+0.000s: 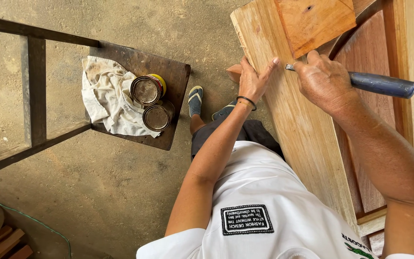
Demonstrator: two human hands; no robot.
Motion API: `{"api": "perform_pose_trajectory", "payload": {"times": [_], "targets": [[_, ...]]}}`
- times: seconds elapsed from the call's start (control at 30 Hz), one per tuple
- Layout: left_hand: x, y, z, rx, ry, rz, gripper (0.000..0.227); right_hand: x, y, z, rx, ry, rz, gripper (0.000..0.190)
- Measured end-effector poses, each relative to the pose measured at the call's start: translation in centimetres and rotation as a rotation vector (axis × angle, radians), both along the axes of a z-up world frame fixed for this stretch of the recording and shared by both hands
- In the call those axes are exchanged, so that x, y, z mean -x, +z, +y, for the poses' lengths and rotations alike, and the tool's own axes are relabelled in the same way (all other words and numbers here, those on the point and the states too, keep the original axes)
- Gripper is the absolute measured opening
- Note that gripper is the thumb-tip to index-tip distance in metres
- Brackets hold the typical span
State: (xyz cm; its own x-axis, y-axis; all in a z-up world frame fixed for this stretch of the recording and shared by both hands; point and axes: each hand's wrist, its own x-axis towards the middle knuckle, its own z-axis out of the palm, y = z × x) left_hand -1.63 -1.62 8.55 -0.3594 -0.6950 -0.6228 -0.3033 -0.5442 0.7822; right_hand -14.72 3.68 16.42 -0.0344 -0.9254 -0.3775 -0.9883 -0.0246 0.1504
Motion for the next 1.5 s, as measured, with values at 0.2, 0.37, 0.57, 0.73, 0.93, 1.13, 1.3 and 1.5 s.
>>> {"api": "perform_pose_trajectory", "payload": {"times": [0.2,0.37,0.57,0.73,0.93,1.13,1.3,1.5], "targets": [[-0.6,-0.7,-0.2,-0.014,-0.039,0.042,0.094,0.1,0.1,0.8,-0.025,-0.094,-0.066,0.014],[-0.7,-4.6,0.8,0.042,0.028,0.293,0.075,1.1,-0.2,1.4,-0.059,-0.123,-0.112,0.023],[-1.0,-6.7,0.6,-0.042,-0.046,0.495,0.091,1.3,1.4,2.0,-0.127,-0.231,-0.178,0.022],[-0.7,-4.5,0.6,0.178,-0.060,0.240,0.108,1.3,1.2,2.7,-0.149,-0.292,-0.224,0.026],[-5.0,-5.3,-3.4,0.091,-0.825,0.036,0.084,1.6,2.3,3.6,-0.190,-0.391,-0.255,0.026],[-3.6,-1.0,-2.6,0.924,-0.135,-0.150,0.025,1.2,1.8,6.1,0.001,-0.617,-0.419,0.028],[-3.6,-0.3,-0.4,1.225,-0.945,-0.291,0.065,0.1,1.3,8.6,0.243,-0.613,-0.671,0.022],[-7.1,-3.2,-3.1,0.771,-0.726,-0.632,0.068,-1.9,1.8,12.8,0.205,-1.112,-0.769,0.027]]}}
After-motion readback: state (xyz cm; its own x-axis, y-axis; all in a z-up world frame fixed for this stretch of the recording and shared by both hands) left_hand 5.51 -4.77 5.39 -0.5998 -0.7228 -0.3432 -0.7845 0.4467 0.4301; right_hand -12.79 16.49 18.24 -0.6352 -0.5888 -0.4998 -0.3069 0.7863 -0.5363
